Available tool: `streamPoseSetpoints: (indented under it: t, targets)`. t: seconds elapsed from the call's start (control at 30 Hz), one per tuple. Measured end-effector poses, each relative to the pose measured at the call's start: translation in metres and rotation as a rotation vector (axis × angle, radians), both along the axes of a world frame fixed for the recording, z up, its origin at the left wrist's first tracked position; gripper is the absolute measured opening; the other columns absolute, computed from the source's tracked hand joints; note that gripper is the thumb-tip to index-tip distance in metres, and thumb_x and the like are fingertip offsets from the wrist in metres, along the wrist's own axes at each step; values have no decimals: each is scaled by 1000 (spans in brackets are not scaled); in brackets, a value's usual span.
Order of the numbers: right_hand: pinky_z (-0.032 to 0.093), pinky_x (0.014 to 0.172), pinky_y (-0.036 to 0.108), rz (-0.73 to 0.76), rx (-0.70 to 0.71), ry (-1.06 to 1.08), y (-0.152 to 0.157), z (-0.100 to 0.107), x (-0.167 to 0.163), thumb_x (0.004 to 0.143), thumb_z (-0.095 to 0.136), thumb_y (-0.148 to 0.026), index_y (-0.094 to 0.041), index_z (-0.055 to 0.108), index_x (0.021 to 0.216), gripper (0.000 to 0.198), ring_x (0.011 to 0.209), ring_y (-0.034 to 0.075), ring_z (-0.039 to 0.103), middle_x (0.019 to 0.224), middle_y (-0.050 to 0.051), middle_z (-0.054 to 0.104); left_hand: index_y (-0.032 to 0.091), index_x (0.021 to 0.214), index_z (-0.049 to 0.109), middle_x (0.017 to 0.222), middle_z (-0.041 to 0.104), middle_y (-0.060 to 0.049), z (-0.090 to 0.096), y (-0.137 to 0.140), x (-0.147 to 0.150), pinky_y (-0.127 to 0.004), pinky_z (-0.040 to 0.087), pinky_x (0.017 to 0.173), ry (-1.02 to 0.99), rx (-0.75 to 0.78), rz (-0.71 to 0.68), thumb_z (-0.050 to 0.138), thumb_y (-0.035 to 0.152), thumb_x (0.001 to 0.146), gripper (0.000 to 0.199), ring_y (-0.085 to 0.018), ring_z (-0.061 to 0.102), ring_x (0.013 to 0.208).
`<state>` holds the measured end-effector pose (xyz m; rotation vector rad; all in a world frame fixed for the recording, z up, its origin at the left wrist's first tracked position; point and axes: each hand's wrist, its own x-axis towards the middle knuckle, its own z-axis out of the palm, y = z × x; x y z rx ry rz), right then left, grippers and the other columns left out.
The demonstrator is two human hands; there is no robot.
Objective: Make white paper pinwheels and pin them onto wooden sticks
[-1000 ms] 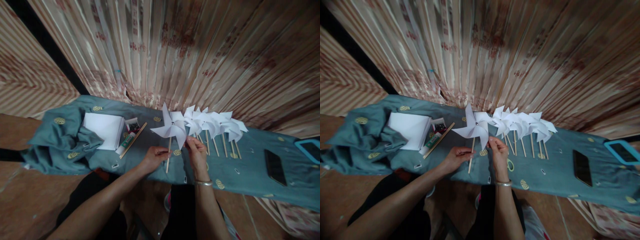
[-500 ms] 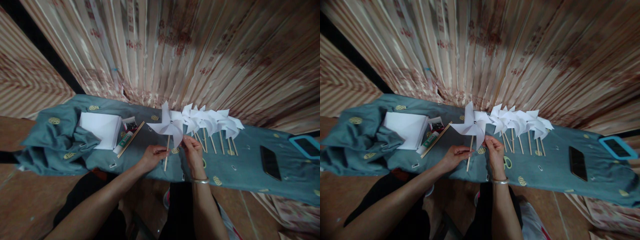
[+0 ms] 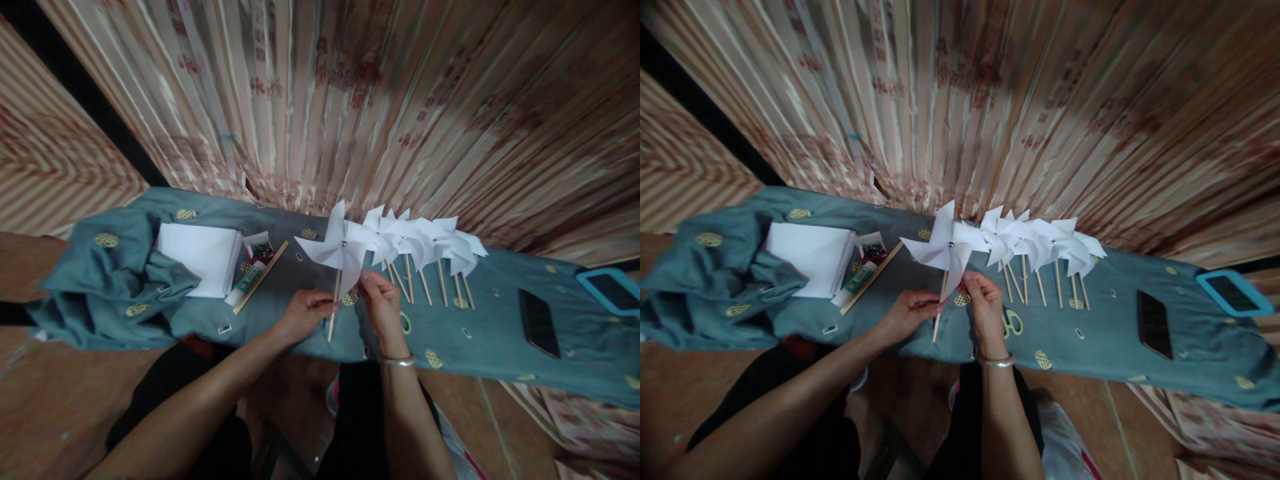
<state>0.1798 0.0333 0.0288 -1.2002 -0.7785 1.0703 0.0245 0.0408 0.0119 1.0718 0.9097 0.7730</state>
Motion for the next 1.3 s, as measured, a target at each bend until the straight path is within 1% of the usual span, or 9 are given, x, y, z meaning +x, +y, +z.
streamPoseSetpoints:
  t: [0.13, 0.23, 0.47, 0.6, 0.77, 1.0, 1.17, 1.3]
  targets:
    - [42, 61, 26, 17, -6, -24, 0, -1, -1, 66, 77, -50, -22, 73, 70, 29, 59, 12, 53, 61, -2, 66, 14, 78, 77, 69, 71, -1, -2, 0, 1, -23, 43, 64, 18, -5, 11, 73, 28, 64, 21, -14, 57, 66]
    - [43, 61, 27, 26, -12, -40, -1, 0, -2, 67, 75, -51, -22, 72, 68, 30, 59, 13, 54, 61, -2, 66, 14, 78, 77, 71, 71, -1, -3, 0, 1, -24, 45, 65, 32, -1, 9, 73, 29, 63, 21, -15, 59, 68]
    - [45, 62, 28, 62, -18, -63, -2, 0, -4, 70, 74, -50, -22, 72, 67, 29, 61, 13, 54, 62, -2, 66, 15, 79, 77, 75, 72, -2, -6, -1, 3, -26, 47, 70, 12, -3, -1, 73, 25, 64, 18, -16, 62, 72]
    - [46, 62, 28, 64, -27, -70, -2, 2, -5, 70, 74, -52, -22, 72, 67, 30, 60, 13, 56, 64, -1, 68, 15, 79, 78, 73, 72, -2, -7, -1, 3, -25, 46, 69, 26, 15, -20, 73, 25, 65, 18, -16, 61, 69]
    - [46, 62, 26, 85, -29, -52, -3, 5, -6, 71, 74, -51, -22, 74, 70, 28, 61, 12, 58, 69, 1, 73, 15, 78, 78, 72, 71, -2, -6, -1, 2, -24, 46, 66, 28, 30, -5, 72, 25, 65, 17, -15, 60, 68]
    - [49, 63, 29, 79, -35, -52, -4, 7, -5, 69, 75, -51, -22, 74, 70, 29, 64, 15, 62, 70, 2, 74, 15, 78, 78, 75, 73, -3, -5, 0, 2, -25, 48, 67, 31, 6, -18, 73, 27, 64, 20, -16, 61, 69]
    - [49, 62, 29, 65, -31, -63, -4, 8, -2, 69, 75, -50, -22, 75, 72, 29, 63, 15, 62, 70, 3, 74, 15, 79, 78, 75, 72, -3, -7, 0, 2, -24, 47, 65, 53, 20, -4, 72, 25, 65, 18, -15, 60, 68]
    - [48, 63, 29, 64, -28, -58, -5, 8, 0, 70, 75, -49, -22, 75, 73, 27, 64, 15, 62, 70, 3, 73, 15, 77, 78, 75, 72, -3, -8, 0, 2, -25, 47, 68, 45, 30, -7, 73, 25, 65, 17, -15, 60, 69]
